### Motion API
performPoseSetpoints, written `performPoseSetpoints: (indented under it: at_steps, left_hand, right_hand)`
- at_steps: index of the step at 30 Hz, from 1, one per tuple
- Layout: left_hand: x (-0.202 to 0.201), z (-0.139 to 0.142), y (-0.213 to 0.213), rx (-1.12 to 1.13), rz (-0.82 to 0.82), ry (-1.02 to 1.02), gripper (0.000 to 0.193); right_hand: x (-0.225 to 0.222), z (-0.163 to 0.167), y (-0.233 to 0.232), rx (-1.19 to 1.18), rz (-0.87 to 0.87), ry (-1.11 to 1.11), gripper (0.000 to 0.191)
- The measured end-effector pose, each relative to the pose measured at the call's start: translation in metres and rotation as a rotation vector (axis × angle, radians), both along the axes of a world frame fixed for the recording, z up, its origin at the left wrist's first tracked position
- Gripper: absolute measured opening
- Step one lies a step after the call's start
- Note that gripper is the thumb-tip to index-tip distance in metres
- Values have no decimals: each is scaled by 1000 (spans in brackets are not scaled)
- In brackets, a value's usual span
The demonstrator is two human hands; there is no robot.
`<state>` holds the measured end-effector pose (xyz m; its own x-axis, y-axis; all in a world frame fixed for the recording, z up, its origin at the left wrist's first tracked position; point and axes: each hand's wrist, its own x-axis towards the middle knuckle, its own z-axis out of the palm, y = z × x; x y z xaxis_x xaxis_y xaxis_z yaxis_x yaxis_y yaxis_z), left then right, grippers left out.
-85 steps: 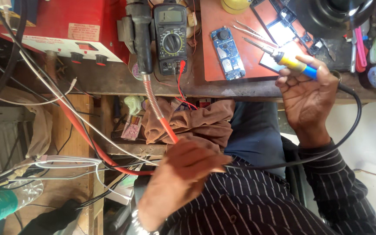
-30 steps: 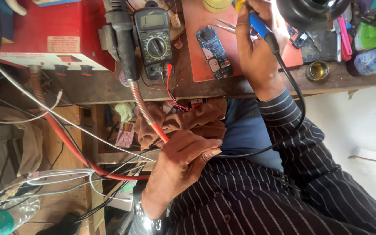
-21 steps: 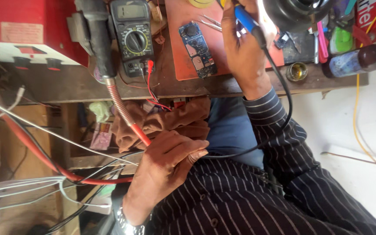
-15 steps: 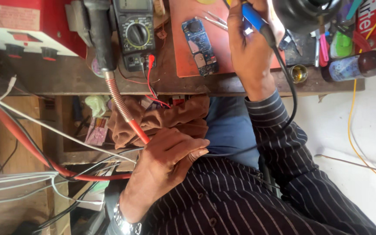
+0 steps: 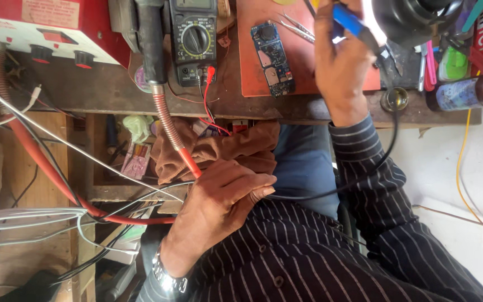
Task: The person holds a small blue circuit board, connects it to a white mobile phone, and powers it on to verify the display. They then use a soldering iron to work on the board's contacts.
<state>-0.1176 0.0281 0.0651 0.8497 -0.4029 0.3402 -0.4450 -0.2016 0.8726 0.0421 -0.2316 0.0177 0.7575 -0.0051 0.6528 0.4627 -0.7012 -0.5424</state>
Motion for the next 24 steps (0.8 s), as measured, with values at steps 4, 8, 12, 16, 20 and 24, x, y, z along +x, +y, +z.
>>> performPoseSetpoints:
  at_steps: [4, 8, 12, 16, 20, 24]
  left_hand:
    - [0, -1, 1, 8, 8, -8, 24]
    - [1, -1, 1, 9, 5, -10, 23]
    - [2, 0, 0, 0, 4, -11, 21]
    - [2, 1, -1, 24, 3, -9, 20]
    - [1, -1, 0, 10, 4, -10, 21]
    - [3, -4, -2, 22, -15, 6, 19]
  right_hand:
    - [1, 0, 3, 37, 100, -53, 13]
    - [2, 5, 2, -20, 18, -63, 15]
    - [1, 11, 4, -37, -19, -7, 15]
    - [-9, 17, 7, -12, -24, -16, 14]
    - [-29, 24, 10, -51, 96, -75, 15]
    - [-64, 30, 10, -121, -1, -5, 17]
